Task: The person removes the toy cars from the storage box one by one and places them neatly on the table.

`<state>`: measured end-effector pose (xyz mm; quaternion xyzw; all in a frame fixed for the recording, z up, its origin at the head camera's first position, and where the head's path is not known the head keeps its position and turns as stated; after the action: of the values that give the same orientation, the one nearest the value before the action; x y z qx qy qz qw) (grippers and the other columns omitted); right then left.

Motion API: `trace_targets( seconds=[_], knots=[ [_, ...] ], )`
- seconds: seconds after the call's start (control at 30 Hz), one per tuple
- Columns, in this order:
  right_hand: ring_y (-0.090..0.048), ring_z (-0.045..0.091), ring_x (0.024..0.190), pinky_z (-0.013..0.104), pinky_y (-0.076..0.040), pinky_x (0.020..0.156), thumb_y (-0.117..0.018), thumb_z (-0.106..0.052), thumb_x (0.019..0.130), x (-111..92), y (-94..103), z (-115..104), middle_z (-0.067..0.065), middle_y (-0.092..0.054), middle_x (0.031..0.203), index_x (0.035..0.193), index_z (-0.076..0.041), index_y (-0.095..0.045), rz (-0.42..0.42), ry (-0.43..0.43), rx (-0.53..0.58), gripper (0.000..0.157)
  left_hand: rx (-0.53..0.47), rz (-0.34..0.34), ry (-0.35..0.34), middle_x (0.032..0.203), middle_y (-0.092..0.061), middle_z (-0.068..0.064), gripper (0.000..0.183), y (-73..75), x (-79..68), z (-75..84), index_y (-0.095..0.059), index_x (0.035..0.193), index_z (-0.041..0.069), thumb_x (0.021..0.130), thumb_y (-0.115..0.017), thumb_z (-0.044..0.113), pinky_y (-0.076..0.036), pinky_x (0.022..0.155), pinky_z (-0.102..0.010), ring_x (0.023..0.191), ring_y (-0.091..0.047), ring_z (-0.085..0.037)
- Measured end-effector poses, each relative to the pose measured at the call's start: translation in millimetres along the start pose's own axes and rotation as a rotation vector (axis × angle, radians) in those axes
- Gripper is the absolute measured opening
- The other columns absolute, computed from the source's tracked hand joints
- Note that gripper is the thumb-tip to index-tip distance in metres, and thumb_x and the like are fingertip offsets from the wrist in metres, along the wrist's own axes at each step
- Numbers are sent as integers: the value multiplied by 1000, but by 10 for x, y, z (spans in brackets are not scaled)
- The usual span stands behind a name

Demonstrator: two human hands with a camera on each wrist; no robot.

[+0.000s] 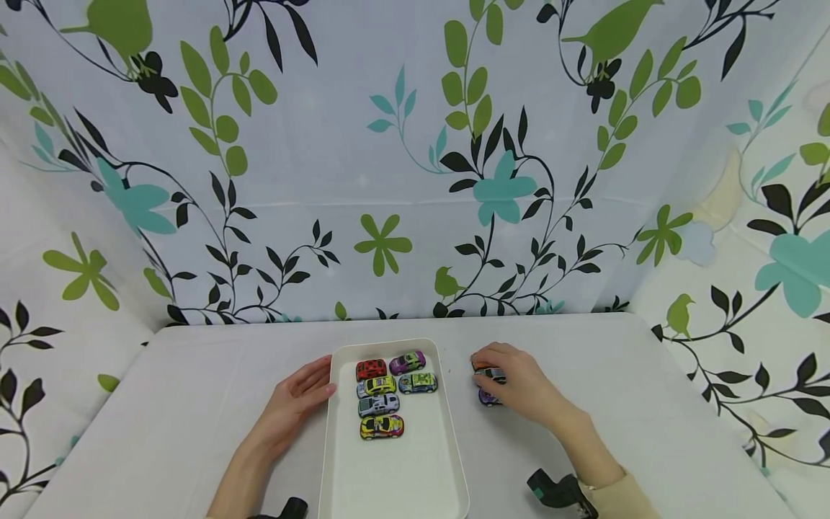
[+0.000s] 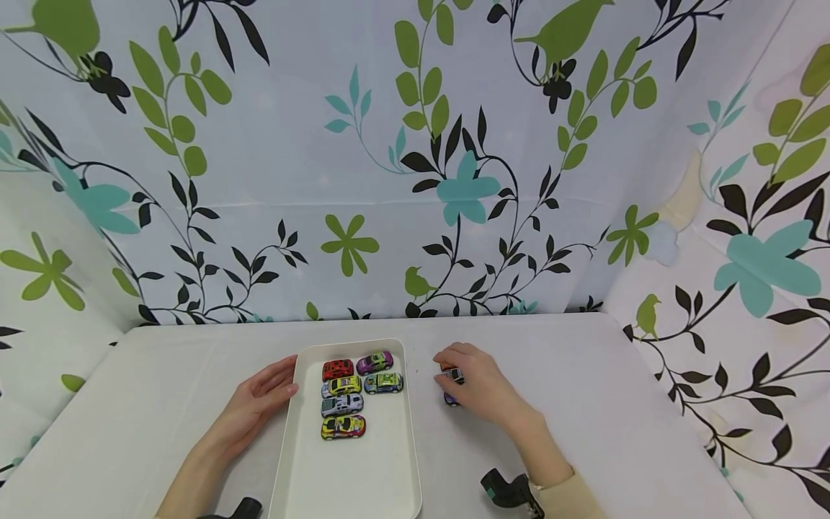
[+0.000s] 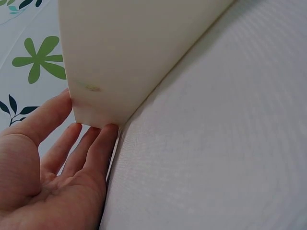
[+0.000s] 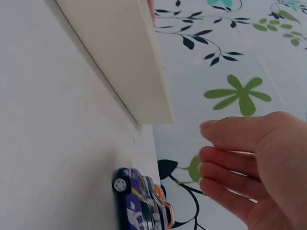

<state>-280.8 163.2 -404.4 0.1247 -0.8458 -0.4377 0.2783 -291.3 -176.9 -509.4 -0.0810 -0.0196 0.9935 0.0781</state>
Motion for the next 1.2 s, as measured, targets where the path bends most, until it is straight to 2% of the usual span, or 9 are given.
trace_targets(
  seconds=[0.2,0.33,0.73,0.97,1.2],
  knots=[
    [-68,17,102,36,-59,89,-80,-11,85,8,-52,-124,1,-71,111,112,-10,-72,64,64,13,28,-2,-1,-4,159,-38,-12,66,-2,-4,-5,-36,154,8,96,-68,13,-47,102,-17,147,-36,-27],
    [-67,20,109,38,-57,94,-80,-12,85,17,-118,-166,1,-71,114,114,-10,-72,72,62,22,31,-8,-5,-7,159,-37,-13,68,-6,-4,-2,-35,154,8,95,-69,13,-47,102,-17,147,-35,-27],
    [-64,24,116,43,-55,98,-77,-17,88,80,-328,-355,4,-68,123,121,-7,-69,17,83,25,35,-8,-4,-11,159,-37,-13,66,-15,-5,13,-35,153,7,96,-67,12,-47,102,-18,147,-35,-27],
    [-64,23,118,43,-54,99,-79,-16,86,154,-397,-354,2,-69,123,122,-8,-69,7,47,28,38,-20,2,-5,158,-38,-13,67,-12,4,6,-36,153,7,94,-69,11,-48,102,-18,146,-36,-28],
    [-64,25,118,43,-54,100,-77,-14,87,288,-565,-430,7,-67,125,124,-7,-67,-58,60,57,38,-13,7,-5,158,-39,-13,67,-11,13,3,-37,153,7,95,-69,11,-48,103,-19,146,-37,-28]
  ],
)
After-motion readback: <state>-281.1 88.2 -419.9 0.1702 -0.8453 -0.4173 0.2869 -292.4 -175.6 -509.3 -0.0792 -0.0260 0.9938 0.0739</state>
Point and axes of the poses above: each hand's wrist, its own x-axis towards the middle knuckle, its own y-axis out of the back of the hand, z = x × y, the point moved 9 cm from there along x, towards the middle knuckle
